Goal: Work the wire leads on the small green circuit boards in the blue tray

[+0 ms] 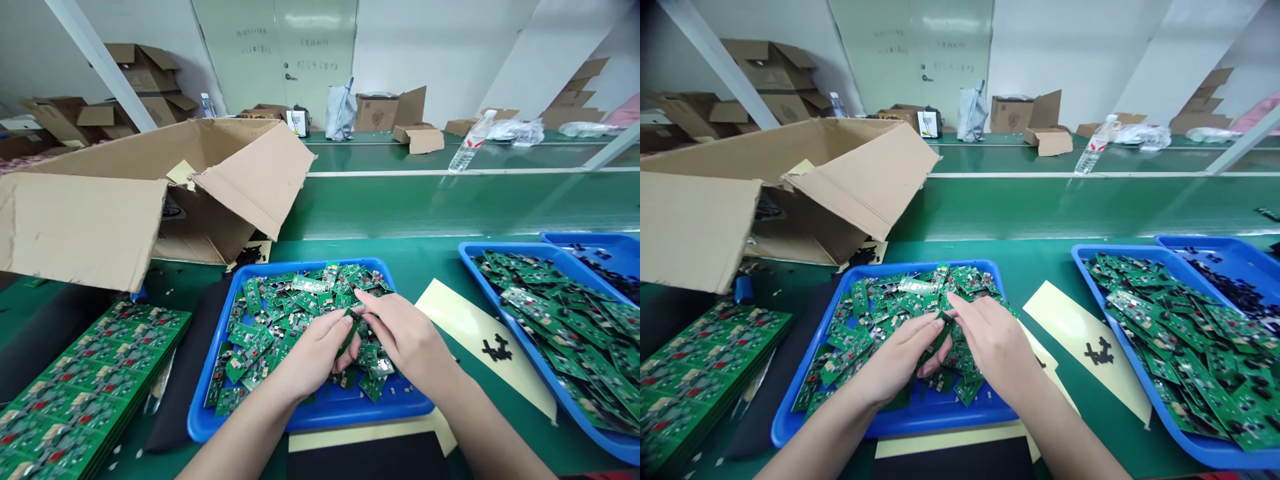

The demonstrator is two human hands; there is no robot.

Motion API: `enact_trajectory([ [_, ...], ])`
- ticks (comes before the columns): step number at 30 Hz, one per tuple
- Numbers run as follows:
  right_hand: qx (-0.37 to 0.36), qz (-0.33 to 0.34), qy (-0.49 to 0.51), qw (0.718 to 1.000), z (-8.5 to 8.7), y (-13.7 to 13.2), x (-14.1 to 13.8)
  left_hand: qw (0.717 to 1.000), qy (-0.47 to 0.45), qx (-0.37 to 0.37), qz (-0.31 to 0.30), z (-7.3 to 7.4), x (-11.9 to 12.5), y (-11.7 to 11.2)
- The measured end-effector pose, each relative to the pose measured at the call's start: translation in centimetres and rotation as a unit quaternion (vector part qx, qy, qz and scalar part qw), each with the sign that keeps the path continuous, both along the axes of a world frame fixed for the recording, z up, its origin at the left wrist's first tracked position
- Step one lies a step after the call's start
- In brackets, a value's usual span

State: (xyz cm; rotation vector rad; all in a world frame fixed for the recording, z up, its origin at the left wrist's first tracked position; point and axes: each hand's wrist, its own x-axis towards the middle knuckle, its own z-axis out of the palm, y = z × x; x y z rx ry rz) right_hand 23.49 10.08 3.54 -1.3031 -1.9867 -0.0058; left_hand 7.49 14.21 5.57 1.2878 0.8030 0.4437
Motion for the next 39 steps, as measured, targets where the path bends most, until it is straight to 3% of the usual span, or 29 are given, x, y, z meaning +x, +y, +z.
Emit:
enact_trajectory([
  [5, 0.039, -0.005, -0.005, 0.999, 0.2, 0.1, -0.3, 0.999, 0.029, 0.028, -0.02, 0.1, -0.1, -0.1],
  [10, 0.031, -0.035, 0.046, 0.998, 0.4, 0.2, 0.0, 0.997, 0.043, 0.044, -0.053, 0.2, 0.0, -0.2],
  [17, -0.154, -0.012, 0.153, 0.976, 1.3, 0.0, 1.2, 0.991, 0.061, 0.114, -0.042, 0.7, -0.4, -0.1],
  [21, -0.19, -0.021, 0.185, 0.964, 1.7, 0.0, 1.0, 0.99, 0.046, 0.124, -0.053, 0.6, -0.5, -0.1],
  [30, -0.18, 0.019, 0.248, 0.952, 2.0, -0.4, 1.0, 0.986, 0.083, 0.142, -0.03, 0.6, -0.5, -0.3],
  [39, -0.023, 0.053, 0.193, 0.98, 1.1, -0.3, 0.3, 0.974, 0.067, 0.218, 0.007, -0.2, -0.3, 0.0],
])
